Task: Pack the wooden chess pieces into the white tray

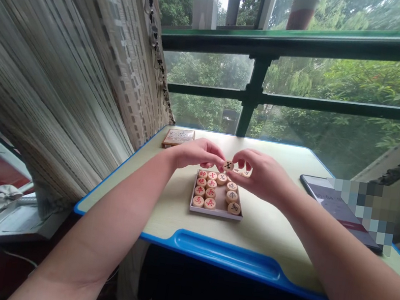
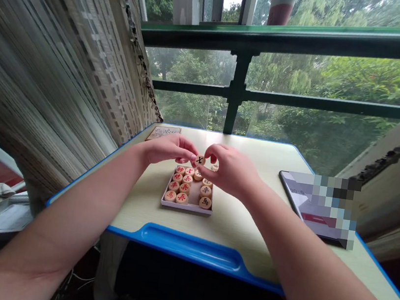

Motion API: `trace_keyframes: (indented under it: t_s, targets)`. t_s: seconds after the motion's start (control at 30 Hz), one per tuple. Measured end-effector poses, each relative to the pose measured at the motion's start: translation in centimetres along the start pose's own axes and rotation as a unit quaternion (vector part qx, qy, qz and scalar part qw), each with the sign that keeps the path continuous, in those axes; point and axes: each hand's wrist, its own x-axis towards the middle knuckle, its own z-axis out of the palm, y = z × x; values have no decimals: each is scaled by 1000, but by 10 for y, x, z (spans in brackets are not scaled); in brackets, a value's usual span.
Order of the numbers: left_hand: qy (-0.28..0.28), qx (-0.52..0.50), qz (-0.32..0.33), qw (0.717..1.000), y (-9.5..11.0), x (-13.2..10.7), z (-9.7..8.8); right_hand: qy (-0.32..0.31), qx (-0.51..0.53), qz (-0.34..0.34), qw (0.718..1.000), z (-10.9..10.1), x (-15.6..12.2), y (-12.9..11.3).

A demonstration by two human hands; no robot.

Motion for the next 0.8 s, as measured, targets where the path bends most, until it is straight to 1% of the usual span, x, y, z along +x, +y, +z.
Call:
trace_keyframes:
  t_s: [0.17,0.23,0.33,0.4,0.47,0.53,0.6,0.7,0.8]
  targets:
    - [-31,20,-38,999,3,-2,0,-23,11,-35,999,1,-1,-1]
    - [-38,25,-42,998,4,-3,1,-33,10,-33,999,1,-1,-2]
    - [-26,38,-50,998,3,-2,1,-44,4,-18,999,1,0,-4]
    - [12,43,-54,998,0,0,-1,-58,-2,-2,998,2,0,-4]
    - [85,46,-52,994,-6,4,-5,-76,-9,12,997,4,0,-4]
    - [165,50,-46,984,-13,8,-11,-93,-13,21,995,7,0,-5]
    - [215,50,-42,974,-21,11,-17,-106,-13,24,994,10,0,-5]
    - [245,51,-41,967,-29,14,-24,-130,-15,23,991,12,0,-6]
    - [243,61,-46,967,-31,14,-25,-149,-32,24,988,12,0,-9]
